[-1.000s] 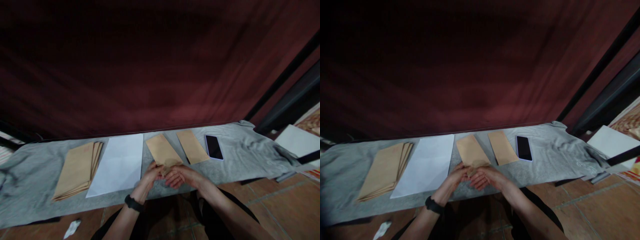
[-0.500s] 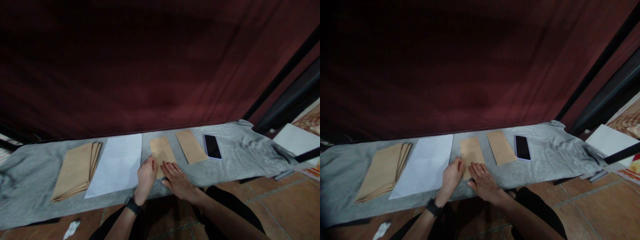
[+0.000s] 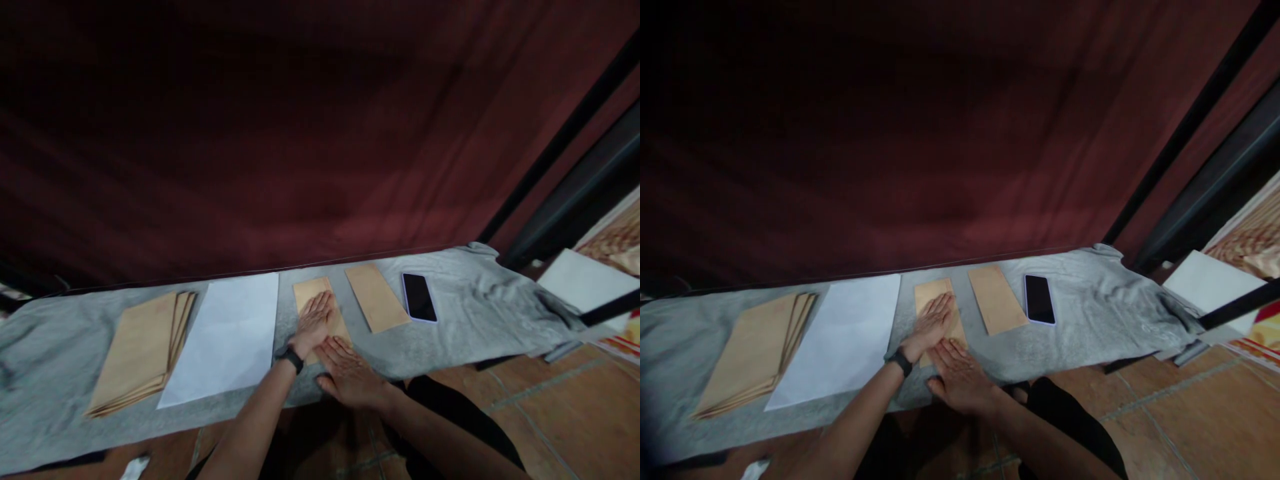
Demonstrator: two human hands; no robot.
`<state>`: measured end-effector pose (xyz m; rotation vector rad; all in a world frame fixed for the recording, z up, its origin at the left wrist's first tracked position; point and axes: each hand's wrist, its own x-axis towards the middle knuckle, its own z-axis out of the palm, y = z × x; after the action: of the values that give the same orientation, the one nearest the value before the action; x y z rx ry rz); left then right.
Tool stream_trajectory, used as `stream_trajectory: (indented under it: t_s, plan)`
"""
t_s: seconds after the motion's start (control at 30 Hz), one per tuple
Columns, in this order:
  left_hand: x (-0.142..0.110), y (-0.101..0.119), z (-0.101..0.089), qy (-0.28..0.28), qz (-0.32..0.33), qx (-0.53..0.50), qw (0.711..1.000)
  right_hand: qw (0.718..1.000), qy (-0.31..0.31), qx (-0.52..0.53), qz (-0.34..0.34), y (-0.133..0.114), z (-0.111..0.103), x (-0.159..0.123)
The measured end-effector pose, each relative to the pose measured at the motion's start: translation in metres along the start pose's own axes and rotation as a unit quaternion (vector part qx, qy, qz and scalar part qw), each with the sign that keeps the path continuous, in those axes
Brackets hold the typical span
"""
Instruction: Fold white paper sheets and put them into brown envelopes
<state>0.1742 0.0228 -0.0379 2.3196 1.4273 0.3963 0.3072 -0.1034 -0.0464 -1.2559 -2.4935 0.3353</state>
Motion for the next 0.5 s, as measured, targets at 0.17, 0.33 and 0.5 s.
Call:
stream_trajectory:
  t_s: [0.17,0.33,0.5]
  plan:
    - [0.031,-0.007,-0.002,0.044,-0.058,0.059,0.996,0.999,-0.022,0.004,-0.025,0.002,-0.004,-0.001]
    - [0.030,-0.025,-0.008,0.082,-0.129,0.071,0.986,0.999,-0.022,0.012,-0.020,0.000,-0.010,0.001]
    - [-0.018,-0.036,-0.008,0.115,-0.129,0.010,0.985,0.991,0.055,-0.008,0.119,0.010,-0.018,0.010]
